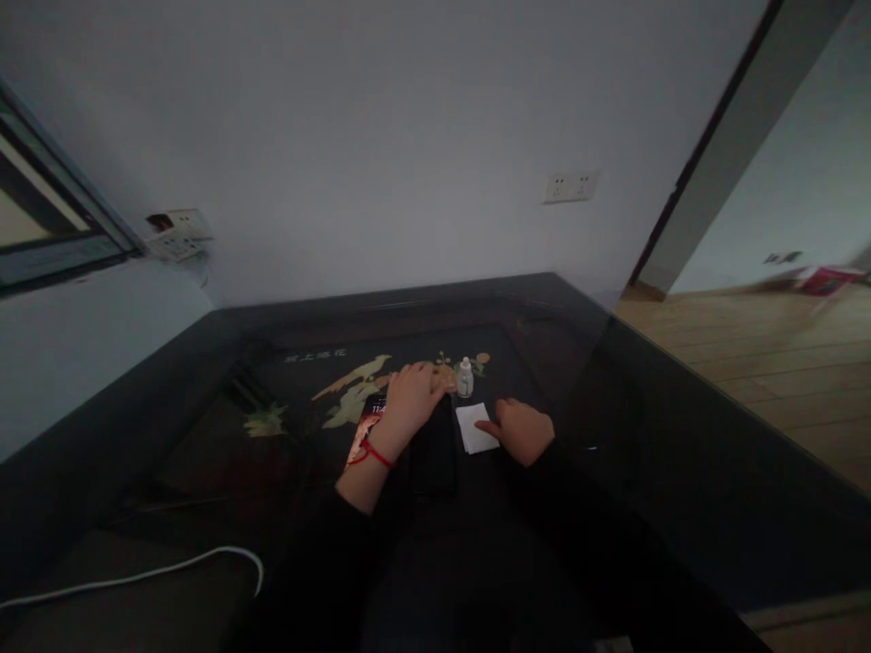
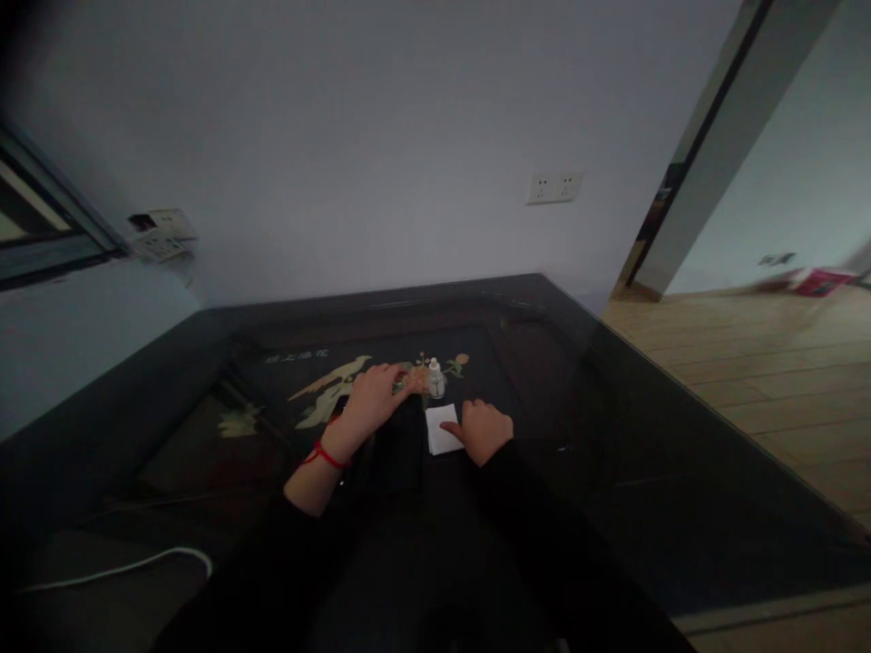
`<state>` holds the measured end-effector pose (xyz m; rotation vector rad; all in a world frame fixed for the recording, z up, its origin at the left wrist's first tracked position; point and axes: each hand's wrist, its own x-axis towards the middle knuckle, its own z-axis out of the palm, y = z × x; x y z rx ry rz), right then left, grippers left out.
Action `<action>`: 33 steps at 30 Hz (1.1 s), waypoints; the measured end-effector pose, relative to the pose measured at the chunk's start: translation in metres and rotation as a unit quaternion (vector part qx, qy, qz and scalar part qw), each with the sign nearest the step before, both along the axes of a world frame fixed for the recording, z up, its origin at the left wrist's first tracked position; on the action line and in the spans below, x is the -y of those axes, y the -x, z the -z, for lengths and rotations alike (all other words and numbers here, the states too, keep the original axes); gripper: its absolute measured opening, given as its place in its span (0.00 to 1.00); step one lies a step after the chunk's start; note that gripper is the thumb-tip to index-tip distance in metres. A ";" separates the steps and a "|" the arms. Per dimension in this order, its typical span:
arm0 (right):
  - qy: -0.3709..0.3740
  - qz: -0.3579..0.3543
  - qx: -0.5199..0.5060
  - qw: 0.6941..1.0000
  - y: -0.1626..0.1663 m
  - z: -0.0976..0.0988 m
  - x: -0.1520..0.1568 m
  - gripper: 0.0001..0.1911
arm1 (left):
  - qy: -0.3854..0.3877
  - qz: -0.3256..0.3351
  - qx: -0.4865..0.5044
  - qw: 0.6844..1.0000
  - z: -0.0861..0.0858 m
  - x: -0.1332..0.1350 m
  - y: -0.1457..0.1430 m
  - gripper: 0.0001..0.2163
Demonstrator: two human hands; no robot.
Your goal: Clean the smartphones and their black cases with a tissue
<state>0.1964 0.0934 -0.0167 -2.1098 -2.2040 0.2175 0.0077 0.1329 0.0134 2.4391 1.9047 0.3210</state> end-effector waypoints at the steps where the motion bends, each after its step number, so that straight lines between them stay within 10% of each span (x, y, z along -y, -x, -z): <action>1: 0.007 -0.001 -0.004 1.000 0.005 0.001 0.000 0.20 | 0.008 -0.010 -0.016 1.000 -0.001 0.009 0.010 0.17; 13: 0.040 -0.022 -0.241 0.969 0.006 0.026 -0.006 0.13 | 0.096 -0.049 -0.013 0.994 0.018 0.052 0.026 0.12; 22: -0.020 0.013 -0.568 0.823 0.001 0.031 -0.010 0.17 | 0.104 -0.117 0.254 0.954 0.020 0.053 0.034 0.11; 31: -0.051 0.051 -0.678 0.731 -0.006 0.015 -0.002 0.20 | 0.221 -0.142 0.601 0.755 0.021 0.073 0.032 0.24; 33: -0.082 0.055 -0.672 0.734 -0.008 0.006 0.004 0.19 | 0.338 -0.133 0.731 0.577 0.016 0.084 0.023 0.28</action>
